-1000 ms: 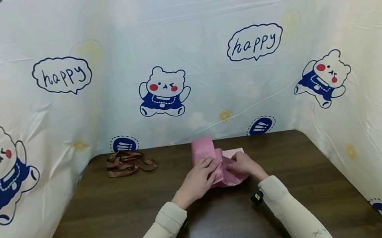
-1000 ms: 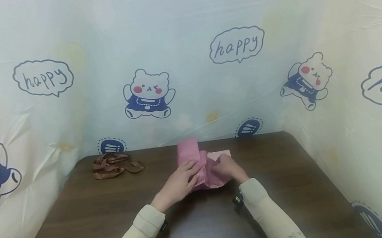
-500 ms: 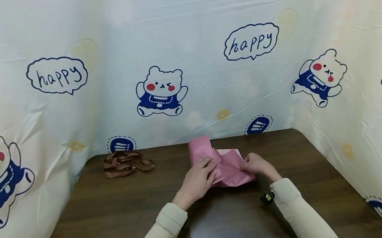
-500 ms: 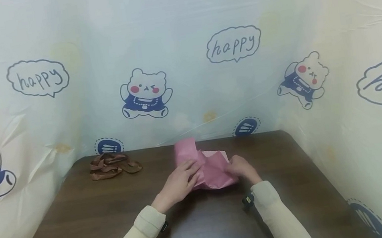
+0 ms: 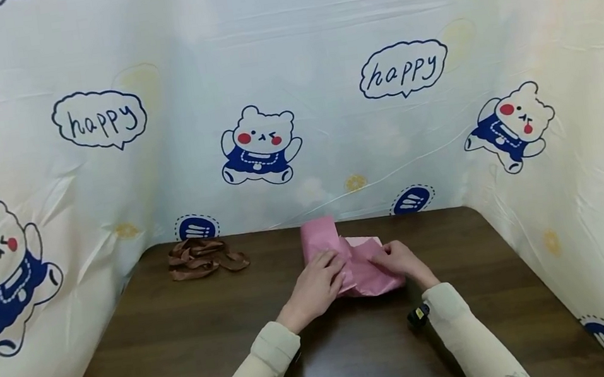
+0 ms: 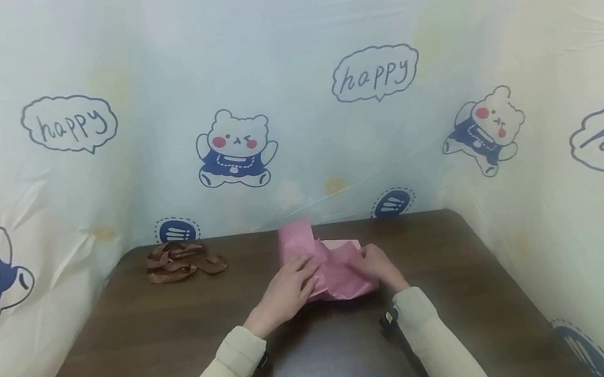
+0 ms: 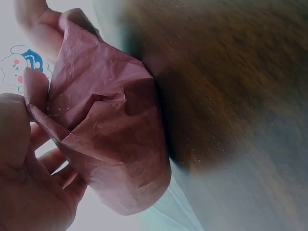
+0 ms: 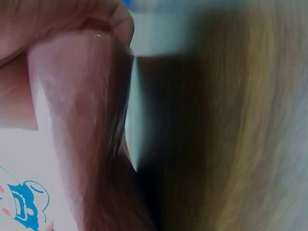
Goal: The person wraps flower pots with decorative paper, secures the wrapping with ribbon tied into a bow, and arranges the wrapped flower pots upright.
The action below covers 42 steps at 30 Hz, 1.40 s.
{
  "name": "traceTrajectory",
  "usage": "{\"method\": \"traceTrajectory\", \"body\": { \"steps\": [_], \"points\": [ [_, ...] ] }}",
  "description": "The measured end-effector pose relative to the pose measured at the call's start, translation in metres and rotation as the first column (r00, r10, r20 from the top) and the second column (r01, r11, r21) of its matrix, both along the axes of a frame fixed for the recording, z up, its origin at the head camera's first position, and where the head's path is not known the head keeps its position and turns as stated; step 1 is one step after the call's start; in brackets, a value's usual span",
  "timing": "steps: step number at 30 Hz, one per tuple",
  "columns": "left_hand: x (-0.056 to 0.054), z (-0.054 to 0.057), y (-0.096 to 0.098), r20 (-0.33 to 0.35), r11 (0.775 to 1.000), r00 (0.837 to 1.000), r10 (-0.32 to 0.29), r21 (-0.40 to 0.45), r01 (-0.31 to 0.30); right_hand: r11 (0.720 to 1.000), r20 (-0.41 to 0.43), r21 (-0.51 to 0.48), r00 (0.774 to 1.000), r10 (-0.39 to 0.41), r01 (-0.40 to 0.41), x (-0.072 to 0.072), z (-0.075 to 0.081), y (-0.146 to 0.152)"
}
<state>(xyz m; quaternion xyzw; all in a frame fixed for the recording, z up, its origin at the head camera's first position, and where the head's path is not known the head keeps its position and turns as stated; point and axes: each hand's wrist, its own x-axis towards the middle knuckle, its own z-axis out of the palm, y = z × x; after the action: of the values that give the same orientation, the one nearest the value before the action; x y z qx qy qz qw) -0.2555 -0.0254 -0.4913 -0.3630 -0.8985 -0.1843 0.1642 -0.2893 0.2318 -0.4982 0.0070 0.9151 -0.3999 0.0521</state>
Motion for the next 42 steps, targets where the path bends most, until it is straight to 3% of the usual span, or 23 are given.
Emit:
{"method": "traceTrajectory", "body": {
  "steps": [5,12,23,32,42],
  "points": [
    [-0.004,0.002,0.003,-0.005,1.0,1.0,0.0,-0.024,0.0,0.998,-0.003,0.03,0.998,-0.063,0.063,-0.011,-0.005,-0.005],
    [-0.012,0.002,0.006,-0.034,0.997,0.999,0.008,-0.075,-0.011,0.988,0.008,0.106,0.993,-0.118,0.116,-0.017,0.001,-0.011],
    [-0.009,-0.001,0.007,0.036,0.996,0.998,-0.056,-0.067,0.058,0.983,0.044,0.134,0.99,-0.131,0.125,-0.012,-0.007,-0.009],
    [-0.007,-0.001,0.011,0.049,0.996,0.999,-0.023,-0.085,0.027,0.981,0.037,0.118,0.987,-0.158,0.153,-0.009,-0.002,-0.005],
    [-0.007,0.004,0.011,0.061,0.996,0.998,-0.032,-0.078,0.036,0.982,0.063,0.128,0.987,-0.148,0.139,-0.008,-0.005,-0.002]
  ]
}}
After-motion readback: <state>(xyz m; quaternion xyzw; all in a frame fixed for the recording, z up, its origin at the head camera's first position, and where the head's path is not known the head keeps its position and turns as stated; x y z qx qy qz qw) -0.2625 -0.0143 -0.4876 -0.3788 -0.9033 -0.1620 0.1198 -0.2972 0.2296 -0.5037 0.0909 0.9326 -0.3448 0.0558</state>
